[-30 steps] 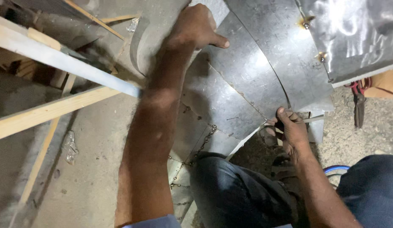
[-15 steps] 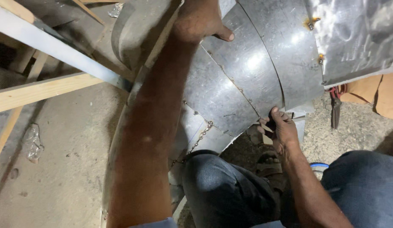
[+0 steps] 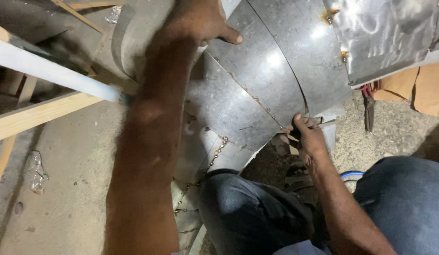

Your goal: The person sits on the floor and fits a rectangular metal sheet into a curved metal duct. They use a hammer to tap the sheet into place and repeatedly adjust its alignment along the seam.

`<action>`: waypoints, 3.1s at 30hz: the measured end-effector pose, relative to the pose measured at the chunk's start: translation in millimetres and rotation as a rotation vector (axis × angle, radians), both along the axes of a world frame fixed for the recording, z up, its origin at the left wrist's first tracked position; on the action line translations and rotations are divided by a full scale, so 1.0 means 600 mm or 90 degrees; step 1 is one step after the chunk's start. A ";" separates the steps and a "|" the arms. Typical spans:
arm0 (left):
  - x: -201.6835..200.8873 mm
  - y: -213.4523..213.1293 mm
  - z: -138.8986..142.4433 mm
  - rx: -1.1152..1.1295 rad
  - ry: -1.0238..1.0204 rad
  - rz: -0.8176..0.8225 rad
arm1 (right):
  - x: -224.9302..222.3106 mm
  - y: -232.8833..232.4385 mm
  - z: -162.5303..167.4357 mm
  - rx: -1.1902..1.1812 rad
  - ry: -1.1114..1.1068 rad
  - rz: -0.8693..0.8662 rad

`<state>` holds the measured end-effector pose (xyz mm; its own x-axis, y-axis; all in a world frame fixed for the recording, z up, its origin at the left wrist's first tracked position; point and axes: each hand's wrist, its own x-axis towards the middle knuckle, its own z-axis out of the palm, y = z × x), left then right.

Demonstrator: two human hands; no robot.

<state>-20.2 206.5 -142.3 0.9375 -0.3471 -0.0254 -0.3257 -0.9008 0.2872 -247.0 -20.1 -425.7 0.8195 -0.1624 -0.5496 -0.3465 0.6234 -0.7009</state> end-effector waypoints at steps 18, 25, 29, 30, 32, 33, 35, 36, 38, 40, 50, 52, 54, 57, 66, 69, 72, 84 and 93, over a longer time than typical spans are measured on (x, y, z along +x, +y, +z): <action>-0.037 -0.014 0.011 0.070 0.092 0.102 | 0.002 -0.011 -0.044 0.008 -0.062 -0.020; -0.029 -0.024 0.004 0.153 0.107 0.078 | 0.002 -0.008 -0.039 0.009 -0.047 -0.022; -0.037 -0.027 0.002 0.120 0.086 0.073 | -0.002 -0.010 -0.025 -0.008 -0.073 -0.005; -0.041 -0.027 0.003 0.114 0.087 0.081 | -0.004 -0.011 -0.022 -0.013 -0.064 -0.003; -0.045 -0.029 0.006 0.118 0.091 0.100 | -0.004 -0.011 -0.018 -0.013 -0.062 -0.002; -0.046 -0.030 0.007 0.128 0.097 0.112 | -0.003 -0.011 -0.016 -0.009 -0.067 -0.002; -0.047 -0.032 0.008 0.140 0.102 0.124 | -0.002 -0.010 -0.015 -0.001 -0.072 -0.005; -0.048 -0.033 0.008 0.143 0.102 0.123 | -0.003 -0.009 -0.015 0.002 -0.071 -0.008; -0.046 -0.036 0.007 0.145 0.100 0.127 | -0.004 -0.008 -0.015 0.001 -0.064 -0.008; -0.043 -0.037 0.006 0.144 0.099 0.135 | -0.006 -0.008 -0.016 -0.005 -0.049 -0.002; -0.011 -0.026 0.022 0.135 0.140 0.083 | 0.002 -0.003 -0.037 0.029 -0.067 -0.023; -0.008 -0.019 0.026 0.071 0.124 0.054 | 0.007 -0.002 -0.035 0.050 -0.048 -0.025; -0.004 -0.016 0.031 0.068 0.122 0.035 | 0.011 -0.001 -0.029 0.031 -0.025 -0.018; -0.002 -0.020 0.032 0.082 0.095 0.061 | 0.020 -0.001 -0.019 -0.010 -0.006 -0.001; -0.023 -0.029 0.003 0.133 0.058 0.072 | 0.000 -0.011 -0.024 -0.015 -0.014 -0.031; -0.029 -0.029 0.004 0.114 0.002 0.082 | 0.003 -0.008 -0.025 0.022 -0.036 -0.051; -0.035 -0.029 0.009 0.116 -0.005 0.102 | 0.007 -0.004 -0.026 0.036 -0.034 -0.056; -0.037 -0.041 0.032 0.084 -0.006 0.141 | 0.017 -0.007 -0.032 0.036 -0.054 -0.047; -0.011 -0.034 0.033 0.080 0.042 0.130 | 0.018 -0.010 -0.018 0.026 -0.050 -0.048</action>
